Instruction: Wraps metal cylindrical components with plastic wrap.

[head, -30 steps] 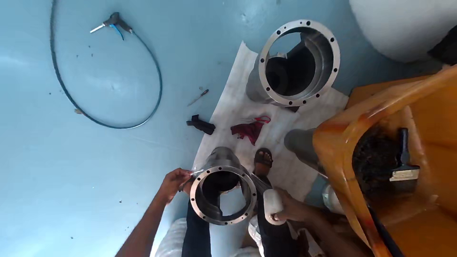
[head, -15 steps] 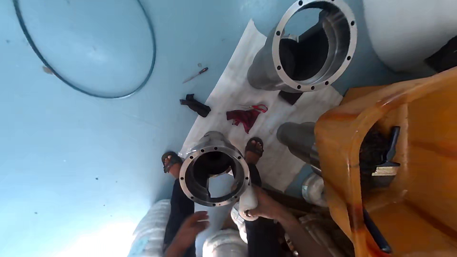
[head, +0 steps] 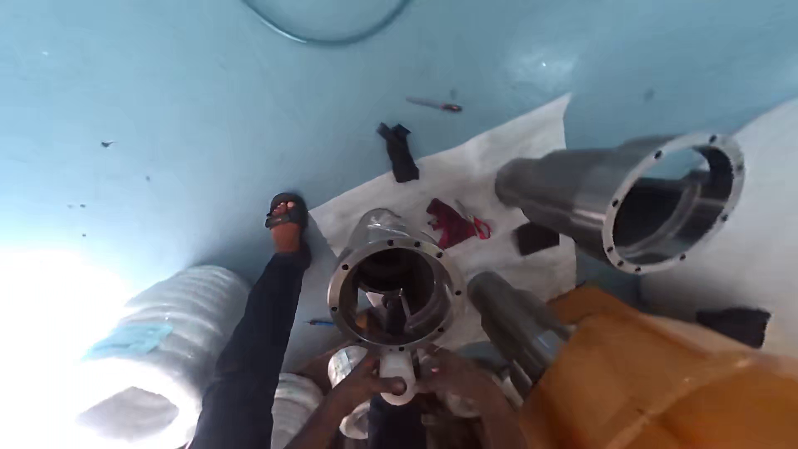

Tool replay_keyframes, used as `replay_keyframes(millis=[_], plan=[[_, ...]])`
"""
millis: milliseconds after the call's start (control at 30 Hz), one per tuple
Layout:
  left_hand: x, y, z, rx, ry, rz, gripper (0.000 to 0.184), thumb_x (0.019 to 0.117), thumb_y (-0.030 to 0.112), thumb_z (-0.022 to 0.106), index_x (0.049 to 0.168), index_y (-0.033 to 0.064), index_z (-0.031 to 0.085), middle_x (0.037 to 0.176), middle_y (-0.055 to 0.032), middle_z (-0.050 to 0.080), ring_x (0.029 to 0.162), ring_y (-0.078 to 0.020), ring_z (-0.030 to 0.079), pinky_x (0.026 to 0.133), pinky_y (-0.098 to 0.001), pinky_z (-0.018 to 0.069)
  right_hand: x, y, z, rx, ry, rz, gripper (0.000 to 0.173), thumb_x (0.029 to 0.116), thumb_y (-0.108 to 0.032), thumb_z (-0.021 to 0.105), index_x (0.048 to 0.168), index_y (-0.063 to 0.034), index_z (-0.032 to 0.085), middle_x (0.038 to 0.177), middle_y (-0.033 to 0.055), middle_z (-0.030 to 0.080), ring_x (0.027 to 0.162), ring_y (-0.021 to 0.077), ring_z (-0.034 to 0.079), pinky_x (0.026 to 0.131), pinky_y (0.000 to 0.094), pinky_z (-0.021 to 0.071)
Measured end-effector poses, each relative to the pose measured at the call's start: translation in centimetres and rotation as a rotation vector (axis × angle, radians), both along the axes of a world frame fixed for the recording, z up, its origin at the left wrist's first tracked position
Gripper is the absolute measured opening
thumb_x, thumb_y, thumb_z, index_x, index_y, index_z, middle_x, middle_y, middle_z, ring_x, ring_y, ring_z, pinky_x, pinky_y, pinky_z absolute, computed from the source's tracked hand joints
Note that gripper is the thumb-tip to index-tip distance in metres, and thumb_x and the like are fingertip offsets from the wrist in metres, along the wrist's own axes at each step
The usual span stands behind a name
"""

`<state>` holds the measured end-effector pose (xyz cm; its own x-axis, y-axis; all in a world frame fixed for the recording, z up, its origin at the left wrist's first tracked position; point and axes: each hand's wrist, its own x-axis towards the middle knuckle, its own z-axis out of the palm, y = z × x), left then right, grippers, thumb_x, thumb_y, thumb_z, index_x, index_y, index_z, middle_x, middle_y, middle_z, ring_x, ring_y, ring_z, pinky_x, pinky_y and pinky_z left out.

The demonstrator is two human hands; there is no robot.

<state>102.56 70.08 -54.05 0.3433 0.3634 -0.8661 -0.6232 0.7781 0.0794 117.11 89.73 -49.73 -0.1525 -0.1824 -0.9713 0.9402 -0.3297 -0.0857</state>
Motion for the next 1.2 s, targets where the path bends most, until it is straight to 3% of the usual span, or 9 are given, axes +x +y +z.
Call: replay_keyframes(millis=[100, 233, 367, 533, 633, 700, 800, 900, 1200], plan=[[1.1, -1.9, 0.1, -0.059, 0.011, 0.165, 0.101, 0.0790, 0.025, 0.086, 0.157, 0.0022, 0.026, 0.144, -0.0162, 0.055, 0.127, -0.0209, 0.060, 0.107, -0.0398, 0.0528, -3.2, 7.0, 2.4, 0.345, -0.270, 0.421, 0.059, 0.0916, -0.019, 0.073, 0.143, 0.0023, 0.054, 0.142, 0.0287, 0.055, 0.131, 0.0420, 0.055, 0.110, 0.0569, 0.0449], [3.7, -3.6, 1.4, -0.105, 0.002, 0.476, 0.105, 0.0789, 0.023, 0.082, 0.160, 0.0013, 0.019, 0.148, -0.0183, 0.050, 0.129, -0.0215, 0.058, 0.106, -0.0406, 0.0518, -13.4, 10.8, 3.7, 0.844, 0.028, 0.310, 0.052, 0.1016, -0.024, 0.065, 0.145, 0.0014, 0.053, 0.145, 0.0268, 0.054, 0.135, 0.0422, 0.052, 0.112, 0.0586, 0.0421], [3.9, -4.9, 2.1, -0.289, 0.015, 0.686, 0.101, 0.0811, 0.022, 0.074, 0.161, 0.0052, 0.015, 0.147, -0.0215, 0.048, 0.126, -0.0264, 0.058, 0.103, -0.0448, 0.0524, -22.0, 8.0, 0.6, 0.814, 0.245, 0.552, 0.050, 0.1047, -0.039, 0.059, 0.136, 0.0002, 0.063, 0.138, 0.0214, 0.062, 0.132, 0.0390, 0.055, 0.113, 0.0582, 0.0401], [0.8, -5.9, 2.1, -0.629, 0.166, 0.903, 0.066, 0.1025, 0.011, 0.048, 0.161, 0.0132, 0.019, 0.151, -0.0227, 0.041, 0.127, -0.0334, 0.054, 0.101, -0.0511, 0.0503, -23.7, 5.4, -0.6, 0.905, 0.167, 0.680, 0.042, 0.1017, -0.034, 0.065, 0.122, 0.0024, 0.069, 0.130, 0.0215, 0.064, 0.127, 0.0402, 0.057, 0.109, 0.0569, 0.0417], [-1.7, -6.6, 0.2, -0.648, 0.285, 1.042, 0.062, 0.0972, 0.011, 0.054, 0.155, 0.0080, 0.032, 0.146, -0.0196, 0.048, 0.125, -0.0300, 0.055, 0.102, -0.0481, 0.0506, -23.2, 5.4, -0.9, 0.931, 0.164, 0.681, 0.044, 0.1017, -0.035, 0.065, 0.124, 0.0027, 0.068, 0.132, 0.0213, 0.064, 0.129, 0.0404, 0.056, 0.110, 0.0553, 0.0421], [-3.9, -6.7, -1.0, -0.557, 0.379, 1.069, 0.079, 0.0878, 0.014, 0.064, 0.157, 0.0079, 0.028, 0.145, -0.0196, 0.050, 0.124, -0.0293, 0.057, 0.099, -0.0467, 0.0534, -22.9, 5.5, -0.8, 0.920, 0.163, 0.696, 0.046, 0.1018, -0.037, 0.065, 0.125, 0.0027, 0.068, 0.132, 0.0212, 0.064, 0.130, 0.0396, 0.056, 0.110, 0.0545, 0.0429], [-9.5, -4.2, -1.9, -0.407, 0.505, 0.965, 0.101, 0.0786, 0.023, 0.071, 0.161, 0.0090, 0.014, 0.139, -0.0188, 0.052, 0.115, -0.0250, 0.063, 0.087, -0.0421, 0.0589, -22.9, 5.5, -0.9, 0.926, 0.174, 0.685, 0.046, 0.1010, -0.036, 0.066, 0.124, 0.0035, 0.068, 0.130, 0.0216, 0.065, 0.128, 0.0398, 0.057, 0.109, 0.0548, 0.0438], [-15.5, -0.7, -3.7, -0.215, 0.574, 0.815, 0.108, 0.0738, 0.024, 0.076, 0.161, 0.0076, 0.013, 0.142, -0.0187, 0.052, 0.120, -0.0245, 0.061, 0.097, -0.0420, 0.0561, -22.8, 5.4, -0.8, 0.937, 0.165, 0.663, 0.046, 0.1006, -0.037, 0.067, 0.123, 0.0035, 0.069, 0.129, 0.0215, 0.066, 0.127, 0.0402, 0.058, 0.107, 0.0550, 0.0458], [-24.8, 22.0, -7.2, 0.251, 0.520, 0.124, 0.100, 0.0836, 0.015, 0.083, 0.162, 0.0150, 0.022, 0.144, -0.0248, 0.052, 0.127, -0.0346, 0.058, 0.105, -0.0516, 0.0506, -22.5, 4.8, -0.8, 0.992, 0.177, 0.638, 0.048, 0.1011, -0.039, 0.063, 0.123, 0.0040, 0.069, 0.129, 0.0220, 0.065, 0.127, 0.0403, 0.058, 0.110, 0.0551, 0.0428]])
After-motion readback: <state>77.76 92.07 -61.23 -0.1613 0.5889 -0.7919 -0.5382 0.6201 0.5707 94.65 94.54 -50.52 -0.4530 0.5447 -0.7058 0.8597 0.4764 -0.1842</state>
